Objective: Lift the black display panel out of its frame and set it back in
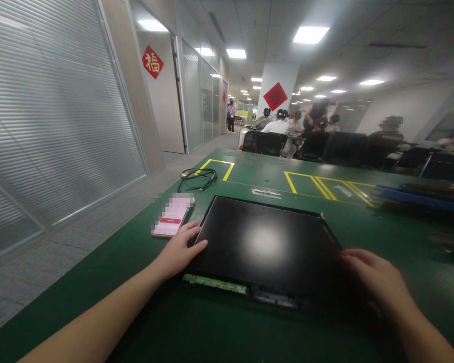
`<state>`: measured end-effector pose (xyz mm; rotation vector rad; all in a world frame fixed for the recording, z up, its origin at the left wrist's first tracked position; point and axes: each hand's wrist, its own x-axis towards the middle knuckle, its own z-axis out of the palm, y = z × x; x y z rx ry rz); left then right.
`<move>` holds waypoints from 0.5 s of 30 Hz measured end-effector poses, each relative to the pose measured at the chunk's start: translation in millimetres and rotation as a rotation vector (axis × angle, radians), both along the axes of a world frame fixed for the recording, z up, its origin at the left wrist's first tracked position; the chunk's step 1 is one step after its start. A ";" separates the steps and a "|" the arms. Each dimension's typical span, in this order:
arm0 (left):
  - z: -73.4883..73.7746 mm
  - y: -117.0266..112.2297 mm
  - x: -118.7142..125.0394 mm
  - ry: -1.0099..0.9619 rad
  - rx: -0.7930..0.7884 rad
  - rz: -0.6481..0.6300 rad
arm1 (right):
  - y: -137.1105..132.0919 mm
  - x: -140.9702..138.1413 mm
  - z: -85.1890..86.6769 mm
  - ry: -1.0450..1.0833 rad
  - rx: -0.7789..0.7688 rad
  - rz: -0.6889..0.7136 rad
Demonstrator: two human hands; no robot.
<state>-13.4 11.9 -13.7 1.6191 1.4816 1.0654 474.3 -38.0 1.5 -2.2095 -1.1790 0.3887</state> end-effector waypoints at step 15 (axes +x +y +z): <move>6.7 -5.1 5.2 0.036 -0.014 -0.008 | -1.4 -5.3 6.5 0.002 -0.030 -0.019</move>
